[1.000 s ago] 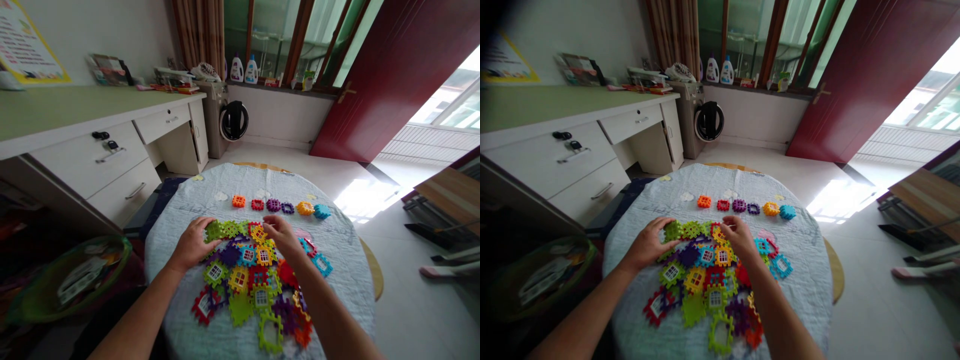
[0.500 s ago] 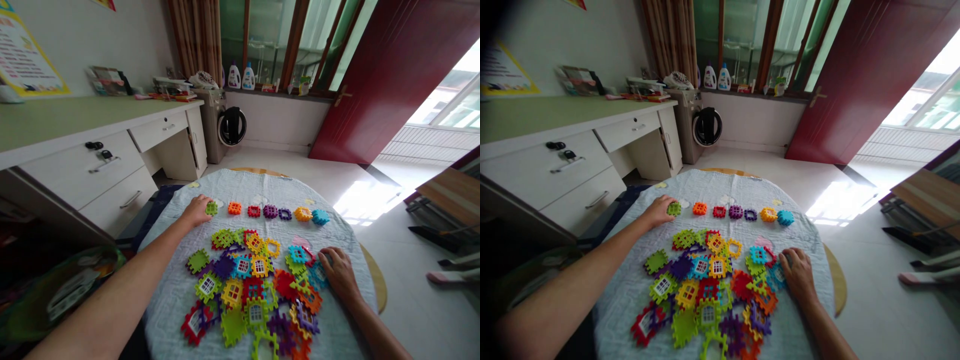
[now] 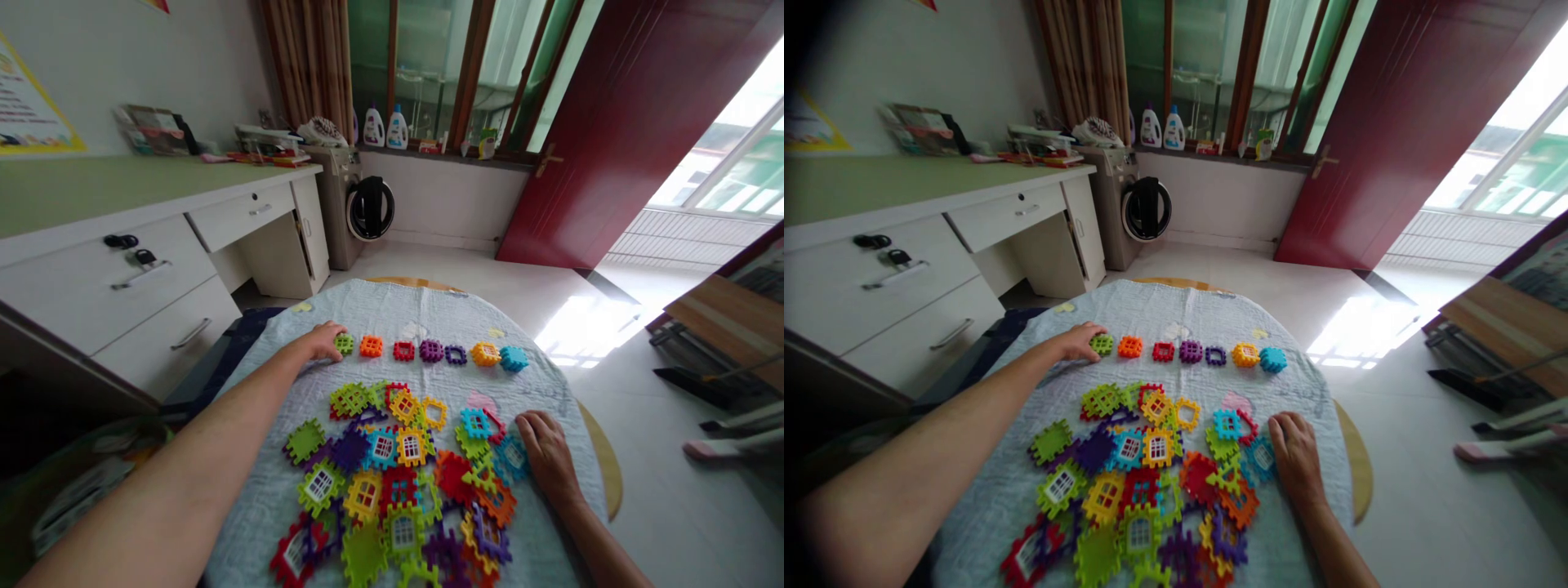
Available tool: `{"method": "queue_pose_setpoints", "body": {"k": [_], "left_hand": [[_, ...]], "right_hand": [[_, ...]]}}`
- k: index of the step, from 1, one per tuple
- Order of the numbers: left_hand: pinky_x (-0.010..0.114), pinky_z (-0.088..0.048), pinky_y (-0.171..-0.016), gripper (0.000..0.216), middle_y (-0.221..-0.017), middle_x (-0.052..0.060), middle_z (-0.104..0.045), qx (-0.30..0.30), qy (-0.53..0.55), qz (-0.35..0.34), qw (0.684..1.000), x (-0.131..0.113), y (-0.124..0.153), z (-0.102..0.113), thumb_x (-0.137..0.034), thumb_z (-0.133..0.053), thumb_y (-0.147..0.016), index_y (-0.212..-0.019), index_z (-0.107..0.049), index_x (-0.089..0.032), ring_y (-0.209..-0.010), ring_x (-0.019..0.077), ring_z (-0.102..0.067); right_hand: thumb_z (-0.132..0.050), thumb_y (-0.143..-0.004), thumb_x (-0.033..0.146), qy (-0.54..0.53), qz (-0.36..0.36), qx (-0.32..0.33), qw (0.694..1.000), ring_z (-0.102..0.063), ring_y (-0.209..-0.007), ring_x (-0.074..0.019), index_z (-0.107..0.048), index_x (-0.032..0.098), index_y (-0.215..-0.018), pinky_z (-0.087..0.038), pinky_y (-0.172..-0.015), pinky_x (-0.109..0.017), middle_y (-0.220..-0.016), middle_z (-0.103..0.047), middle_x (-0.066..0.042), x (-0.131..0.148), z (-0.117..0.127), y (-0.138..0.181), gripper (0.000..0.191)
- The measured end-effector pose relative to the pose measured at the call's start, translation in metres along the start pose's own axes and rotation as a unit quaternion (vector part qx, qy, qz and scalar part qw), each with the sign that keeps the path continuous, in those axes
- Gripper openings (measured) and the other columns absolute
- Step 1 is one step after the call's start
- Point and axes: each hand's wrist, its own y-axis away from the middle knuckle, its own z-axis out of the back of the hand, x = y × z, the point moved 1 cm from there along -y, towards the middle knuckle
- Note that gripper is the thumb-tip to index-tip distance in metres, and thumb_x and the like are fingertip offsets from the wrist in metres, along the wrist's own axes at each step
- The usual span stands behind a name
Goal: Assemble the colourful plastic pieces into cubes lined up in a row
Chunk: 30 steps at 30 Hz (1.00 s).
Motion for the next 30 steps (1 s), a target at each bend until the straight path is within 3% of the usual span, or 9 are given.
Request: {"method": "queue_pose_setpoints", "body": {"k": [4,12,18,23,30], "left_hand": [[0.028,-0.046,-0.094,0.062,-0.118,0.007,-0.062,0.003,-0.008,-0.009,1.000,-0.002,-0.001,0.000,-0.029,-0.066,-0.056,-0.117,-0.063,-0.020,-0.107,0.0252,-0.060],[0.028,-0.045,-0.095,0.064,-0.120,0.009,-0.062,0.003,-0.006,-0.017,1.000,-0.002,-0.003,-0.002,-0.027,-0.064,-0.054,-0.117,-0.063,-0.017,-0.109,0.0261,-0.060],[0.036,-0.040,-0.104,0.088,-0.137,0.015,-0.049,-0.030,0.001,0.004,1.000,-0.001,0.003,-0.007,-0.030,-0.066,-0.054,-0.138,-0.043,-0.015,-0.125,0.0322,-0.049],[0.041,-0.034,-0.110,0.081,-0.139,0.018,-0.045,-0.108,0.025,-0.003,0.994,0.004,0.043,-0.013,-0.041,-0.064,-0.063,-0.137,-0.044,-0.013,-0.130,0.0335,-0.043],[0.038,-0.040,-0.105,0.047,-0.121,0.011,-0.061,-0.121,0.095,-0.016,0.988,0.003,0.129,-0.036,-0.037,-0.047,-0.076,-0.116,-0.061,-0.017,-0.115,0.0253,-0.057]], "right_hand": [[-0.038,-0.095,0.048,0.007,0.011,-0.008,1.000,-0.056,-0.095,-0.0241,-0.065,0.021,-0.087,-0.040,-0.092,-0.041,-0.096,-0.065,-0.008,0.001,-0.001,0.000,0.039],[-0.038,-0.096,0.045,0.023,0.020,-0.016,0.999,-0.057,-0.094,-0.0240,-0.064,0.021,-0.084,-0.041,-0.091,-0.040,-0.094,-0.065,-0.008,0.002,-0.001,0.000,0.037],[-0.037,-0.096,0.044,0.026,0.019,-0.021,0.999,-0.056,-0.093,-0.0240,-0.064,0.020,-0.087,-0.041,-0.090,-0.040,-0.093,-0.065,-0.008,0.000,-0.002,0.000,0.037],[-0.038,-0.097,0.043,0.028,0.023,-0.020,0.999,-0.056,-0.093,-0.0238,-0.064,0.020,-0.087,-0.040,-0.090,-0.040,-0.094,-0.065,-0.008,-0.002,-0.004,0.000,0.036],[-0.038,-0.096,0.045,0.042,0.032,-0.023,0.998,-0.056,-0.093,-0.0243,-0.063,0.020,-0.084,-0.040,-0.089,-0.040,-0.092,-0.064,-0.009,-0.003,-0.005,-0.001,0.037]]}}
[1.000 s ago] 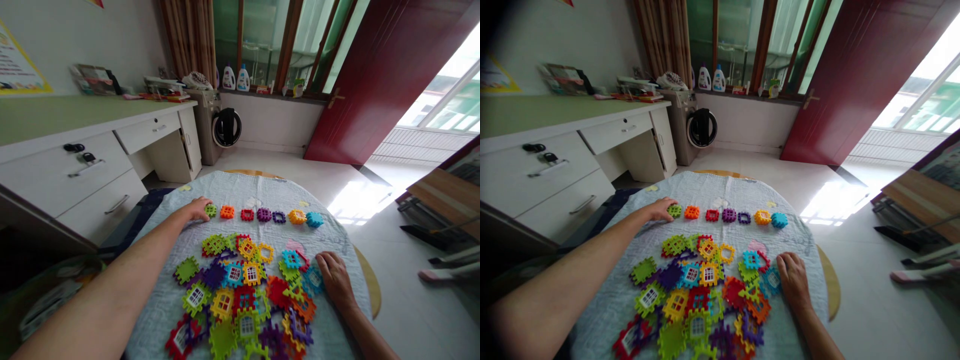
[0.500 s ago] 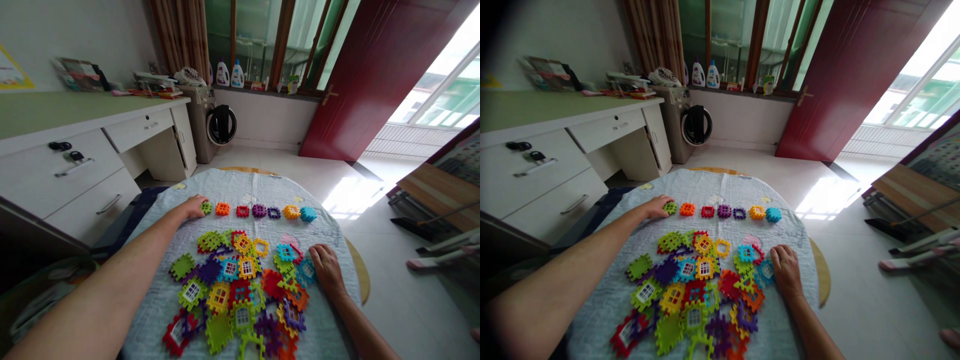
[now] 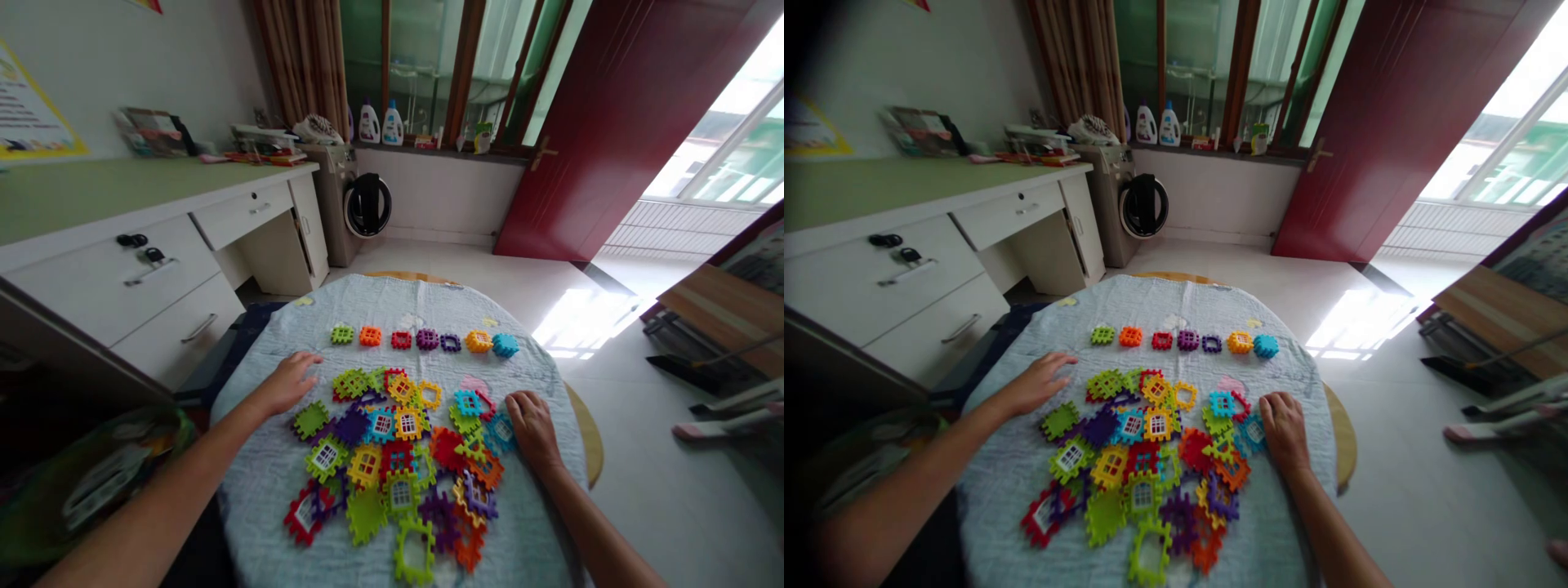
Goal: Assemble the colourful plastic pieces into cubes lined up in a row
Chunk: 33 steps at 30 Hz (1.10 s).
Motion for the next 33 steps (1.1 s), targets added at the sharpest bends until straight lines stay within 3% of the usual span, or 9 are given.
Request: {"method": "queue_pose_setpoints", "body": {"k": [6,13,19,23,27,33], "left_hand": [[0.039,-0.044,-0.099,0.048,-0.111,0.011,-0.064,-0.010,0.050,0.059,0.997,-0.029,0.052,-0.003,-0.048,-0.054,-0.075,-0.109,-0.065,-0.017,-0.108,0.0270,-0.060],[0.039,-0.048,-0.095,0.059,-0.114,0.009,-0.063,0.024,0.140,0.062,0.988,-0.034,0.073,0.000,-0.046,-0.069,-0.062,-0.115,-0.061,-0.019,-0.106,0.0272,-0.060],[0.040,-0.045,-0.101,0.059,-0.119,0.009,-0.060,0.001,0.122,0.045,0.991,-0.034,0.070,-0.009,-0.033,-0.067,-0.065,-0.121,-0.057,-0.021,-0.114,0.0264,-0.057],[0.040,-0.040,-0.107,0.059,-0.127,0.010,-0.057,-0.071,0.072,0.063,0.993,-0.032,0.062,-0.015,-0.024,-0.057,-0.071,-0.130,-0.050,-0.020,-0.122,0.0255,-0.052],[0.047,-0.034,-0.109,0.058,-0.139,0.013,-0.048,-0.155,-0.047,0.114,0.980,-0.043,0.055,-0.019,-0.027,-0.059,-0.072,-0.129,-0.052,-0.022,-0.129,0.0316,-0.044],[0.050,-0.027,-0.110,0.053,-0.131,0.011,-0.059,-0.102,-0.067,0.035,0.992,-0.074,0.035,-0.025,-0.047,-0.064,-0.075,-0.122,-0.058,-0.023,-0.128,0.0332,-0.043]], "right_hand": [[-0.037,-0.096,0.044,0.019,0.012,0.001,1.000,-0.056,-0.092,-0.0242,-0.063,0.020,-0.084,-0.039,-0.089,-0.040,-0.091,-0.064,-0.009,0.001,0.000,0.000,0.038],[-0.036,-0.095,0.044,0.040,0.017,0.001,0.999,-0.056,-0.091,-0.0243,-0.064,0.019,-0.086,-0.040,-0.089,-0.040,-0.093,-0.065,-0.010,0.000,-0.001,0.000,0.039],[-0.035,-0.095,0.042,0.063,0.023,0.009,0.998,-0.055,-0.092,-0.0244,-0.063,0.019,-0.087,-0.039,-0.089,-0.040,-0.094,-0.065,-0.010,0.005,0.002,0.000,0.037],[-0.036,-0.095,0.041,0.076,0.029,0.013,0.997,-0.055,-0.092,-0.0245,-0.062,0.020,-0.087,-0.039,-0.088,-0.040,-0.093,-0.065,-0.010,0.007,0.002,-0.001,0.035],[-0.036,-0.095,0.040,0.078,0.033,0.022,0.996,-0.055,-0.093,-0.0246,-0.062,0.020,-0.088,-0.038,-0.088,-0.040,-0.093,-0.065,-0.009,0.006,0.001,-0.002,0.033],[-0.036,-0.095,0.042,0.083,0.008,0.019,0.996,-0.053,-0.094,-0.0248,-0.063,0.020,-0.089,-0.038,-0.088,-0.040,-0.093,-0.063,-0.009,0.002,-0.002,-0.001,0.035]]}}
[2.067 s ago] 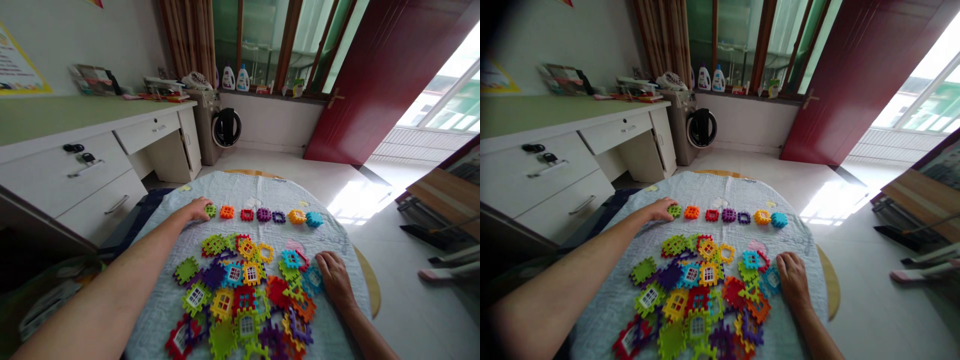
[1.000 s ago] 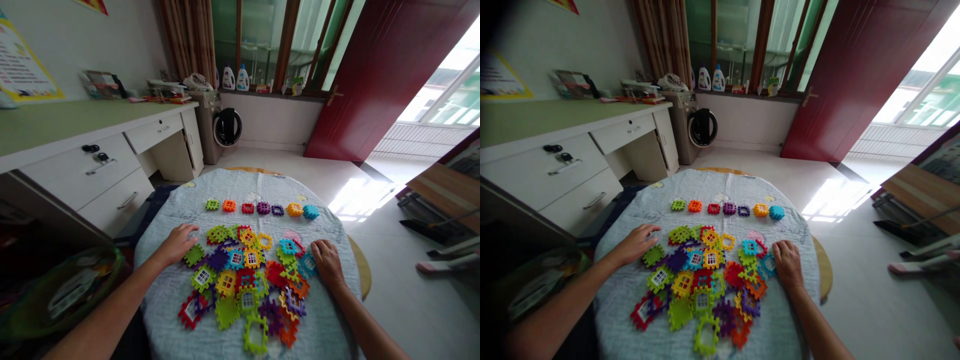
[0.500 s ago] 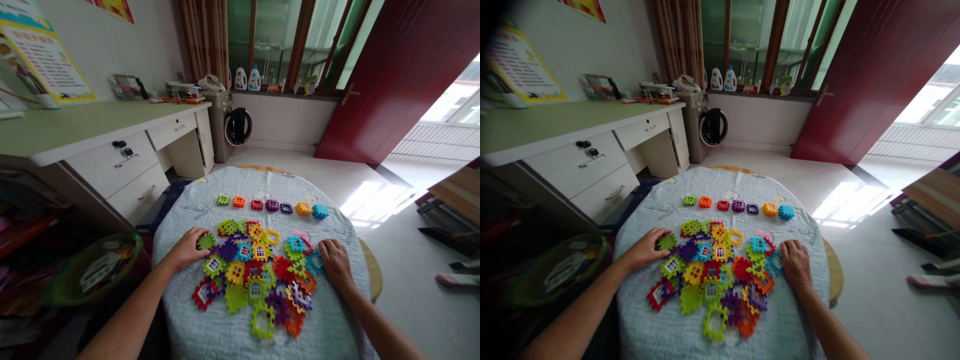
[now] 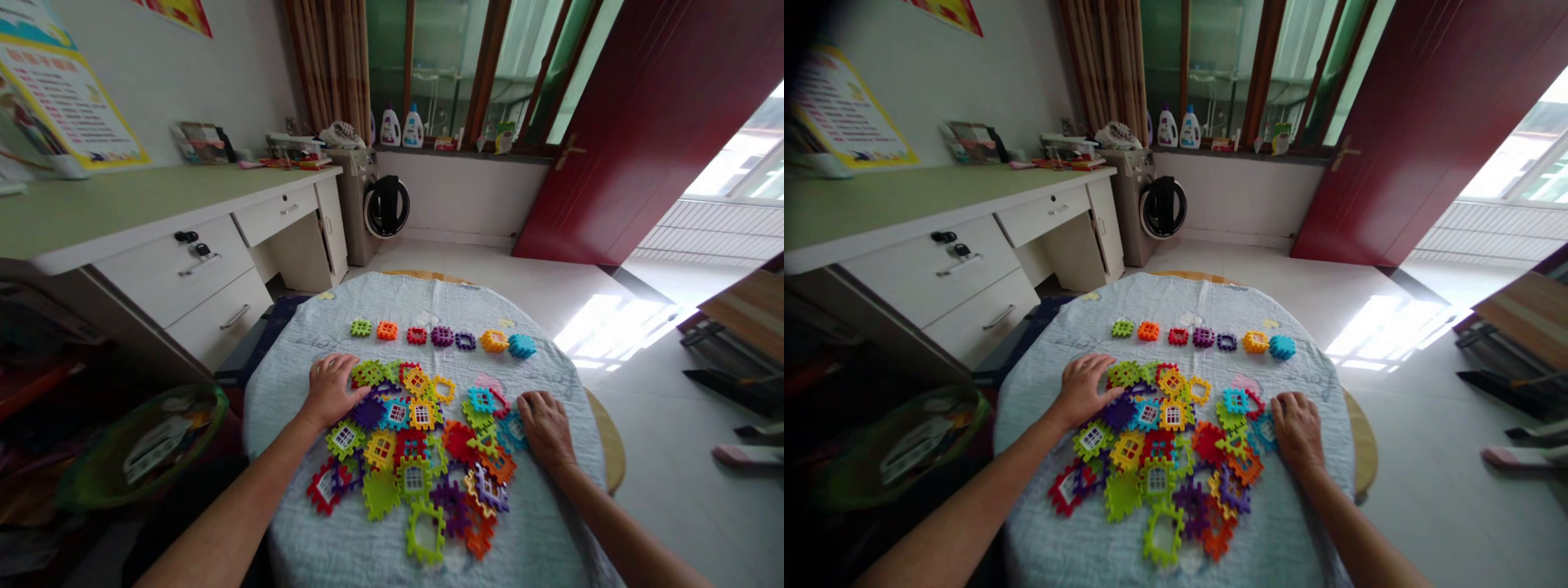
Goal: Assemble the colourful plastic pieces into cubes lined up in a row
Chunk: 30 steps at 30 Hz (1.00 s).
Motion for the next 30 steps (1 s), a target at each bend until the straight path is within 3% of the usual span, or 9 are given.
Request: {"method": "queue_pose_setpoints", "body": {"k": [4,7,14,21,23,25,27,30], "left_hand": [[0.053,-0.023,-0.110,0.047,-0.119,0.010,-0.066,0.026,-0.007,-0.005,1.000,-0.006,-0.012,-0.003,-0.047,-0.065,-0.075,-0.116,-0.061,-0.025,-0.119,0.0318,-0.051],[0.052,-0.022,-0.111,0.041,-0.111,0.008,-0.068,0.013,0.000,-0.029,0.999,-0.002,-0.017,-0.001,-0.046,-0.065,-0.075,-0.110,-0.064,-0.025,-0.111,0.0296,-0.056],[0.039,-0.037,-0.099,0.033,-0.105,0.006,-0.071,-0.038,0.065,-0.005,0.997,0.011,-0.016,0.020,-0.046,-0.054,-0.081,-0.099,-0.066,-0.022,-0.101,0.0248,-0.060],[0.036,-0.041,-0.083,0.048,-0.069,0.005,-0.065,0.038,0.044,-0.030,0.998,0.016,-0.015,0.026,-0.046,-0.028,-0.094,-0.066,-0.059,-0.022,-0.077,0.0213,-0.060],[0.038,-0.040,-0.086,0.045,-0.072,0.006,-0.066,0.074,0.017,-0.046,0.996,0.017,-0.017,0.020,-0.045,-0.031,-0.094,-0.069,-0.061,-0.022,-0.081,0.0226,-0.060],[0.041,-0.039,-0.091,0.035,-0.085,0.007,-0.068,0.071,-0.014,-0.039,0.997,0.019,-0.018,0.014,-0.045,-0.040,-0.091,-0.081,-0.065,-0.022,-0.091,0.0255,-0.060],[0.045,-0.036,-0.098,0.028,-0.106,0.010,-0.066,0.017,-0.041,-0.015,0.999,0.021,-0.019,0.011,-0.041,-0.052,-0.085,-0.102,-0.064,-0.022,-0.105,0.0287,-0.056],[0.046,-0.033,-0.104,0.045,-0.127,0.012,-0.056,-0.067,-0.034,0.012,0.997,0.021,-0.018,0.017,-0.029,-0.057,-0.080,-0.124,-0.055,-0.022,-0.119,0.0305,-0.048]], "right_hand": [[-0.037,-0.094,0.042,0.000,-0.001,0.001,1.000,-0.053,-0.093,-0.0247,-0.063,0.020,-0.089,-0.039,-0.088,-0.040,-0.092,-0.062,-0.009,0.000,0.000,0.000,0.034],[-0.037,-0.094,0.042,0.007,0.000,0.001,1.000,-0.053,-0.092,-0.0251,-0.062,0.020,-0.089,-0.039,-0.088,-0.040,-0.093,-0.062,-0.009,0.003,0.001,0.000,0.034],[-0.038,-0.093,0.043,0.015,0.016,-0.010,1.000,-0.054,-0.090,-0.0250,-0.061,0.020,-0.087,-0.039,-0.087,-0.041,-0.091,-0.063,-0.010,0.005,0.004,0.000,0.033],[-0.037,-0.094,0.043,0.023,0.012,-0.002,1.000,-0.054,-0.091,-0.0256,-0.061,0.020,-0.089,-0.040,-0.088,-0.041,-0.092,-0.063,-0.010,0.005,0.003,0.000,0.034],[-0.037,-0.094,0.043,0.024,0.013,-0.002,1.000,-0.054,-0.091,-0.0255,-0.061,0.020,-0.088,-0.040,-0.087,-0.041,-0.092,-0.063,-0.010,0.005,0.004,0.000,0.033],[-0.037,-0.094,0.043,0.023,0.016,-0.002,1.000,-0.054,-0.090,-0.0252,-0.061,0.020,-0.087,-0.040,-0.087,-0.041,-0.092,-0.064,-0.010,0.006,0.005,0.000,0.033],[-0.037,-0.094,0.042,0.023,0.019,-0.003,1.000,-0.054,-0.091,-0.0251,-0.061,0.020,-0.088,-0.040,-0.087,-0.041,-0.092,-0.064,-0.010,0.007,0.005,0.000,0.032],[-0.037,-0.094,0.042,0.023,0.022,-0.005,0.999,-0.054,-0.092,-0.0252,-0.060,0.020,-0.089,-0.040,-0.088,-0.041,-0.093,-0.064,-0.010,0.006,0.005,0.000,0.032]]}}
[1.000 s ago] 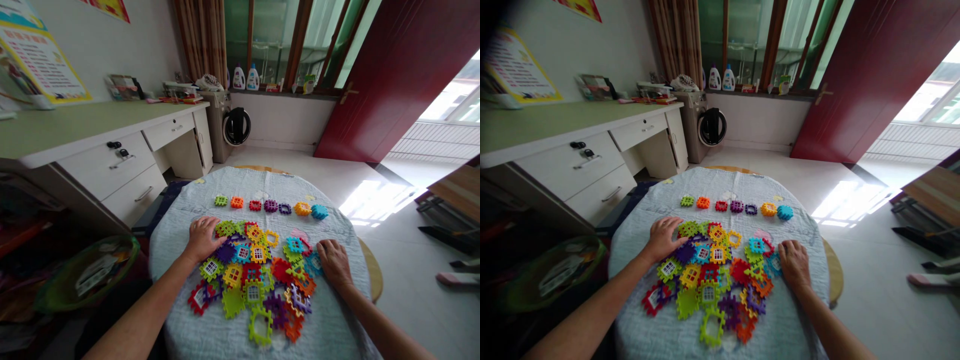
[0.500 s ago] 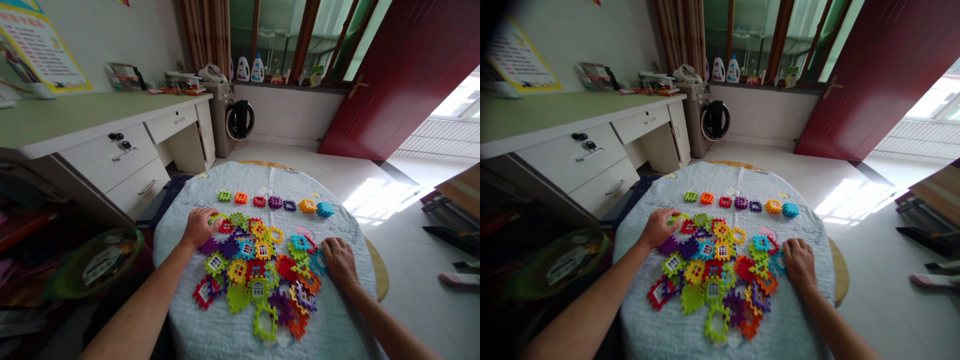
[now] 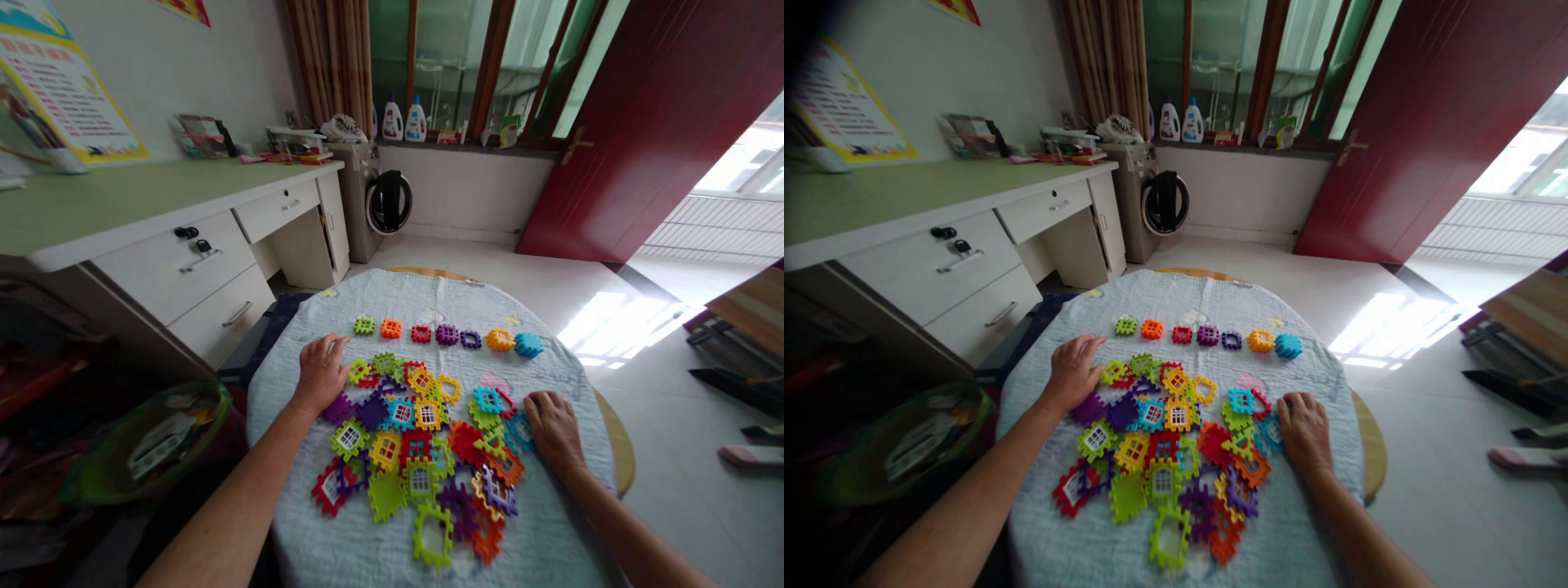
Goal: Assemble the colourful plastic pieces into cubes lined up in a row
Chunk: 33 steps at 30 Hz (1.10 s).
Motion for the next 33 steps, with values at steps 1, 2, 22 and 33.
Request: {"method": "queue_pose_setpoints", "body": {"k": [1,2,22,33], "left_hand": [[0.044,-0.033,-0.104,0.044,-0.127,0.012,-0.055,-0.003,0.020,-0.003,1.000,-0.001,0.001,0.004,-0.026,-0.056,-0.081,-0.125,-0.054,-0.022,-0.120,0.0298,-0.047],[0.042,-0.035,-0.104,0.041,-0.123,0.011,-0.057,0.010,0.048,-0.013,0.999,-0.001,0.003,0.009,-0.025,-0.054,-0.081,-0.121,-0.056,-0.022,-0.118,0.0286,-0.048],[0.029,-0.039,-0.081,0.017,-0.090,0.001,-0.060,0.392,0.173,-0.112,0.897,-0.016,0.053,0.051,-0.022,-0.057,-0.066,-0.083,-0.057,-0.021,-0.090,0.0198,-0.051],[0.037,-0.035,-0.099,0.053,-0.113,0.004,-0.055,0.396,0.136,-0.117,0.901,-0.016,0.054,0.044,-0.035,-0.076,-0.057,-0.105,-0.058,-0.022,-0.109,0.0270,-0.047]], "right_hand": [[-0.037,-0.094,0.042,0.000,-0.001,-0.001,1.000,-0.054,-0.092,-0.0253,-0.060,0.020,-0.089,-0.040,-0.088,-0.041,-0.093,-0.064,-0.010,0.000,0.000,0.000,0.032],[-0.037,-0.094,0.042,0.000,-0.002,-0.001,1.000,-0.054,-0.092,-0.0253,-0.060,0.021,-0.089,-0.040,-0.088,-0.041,-0.093,-0.064,-0.010,-0.001,-0.001,0.000,0.032],[-0.037,-0.093,0.043,-0.001,-0.006,0.012,1.000,-0.055,-0.094,-0.0257,-0.060,0.020,-0.089,-0.039,-0.090,-0.041,-0.093,-0.063,-0.009,-0.005,-0.004,0.000,0.033],[-0.037,-0.094,0.043,0.004,-0.003,0.019,1.000,-0.055,-0.095,-0.0256,-0.060,0.019,-0.089,-0.038,-0.091,-0.040,-0.094,-0.064,-0.010,-0.004,-0.003,0.000,0.033]]}}
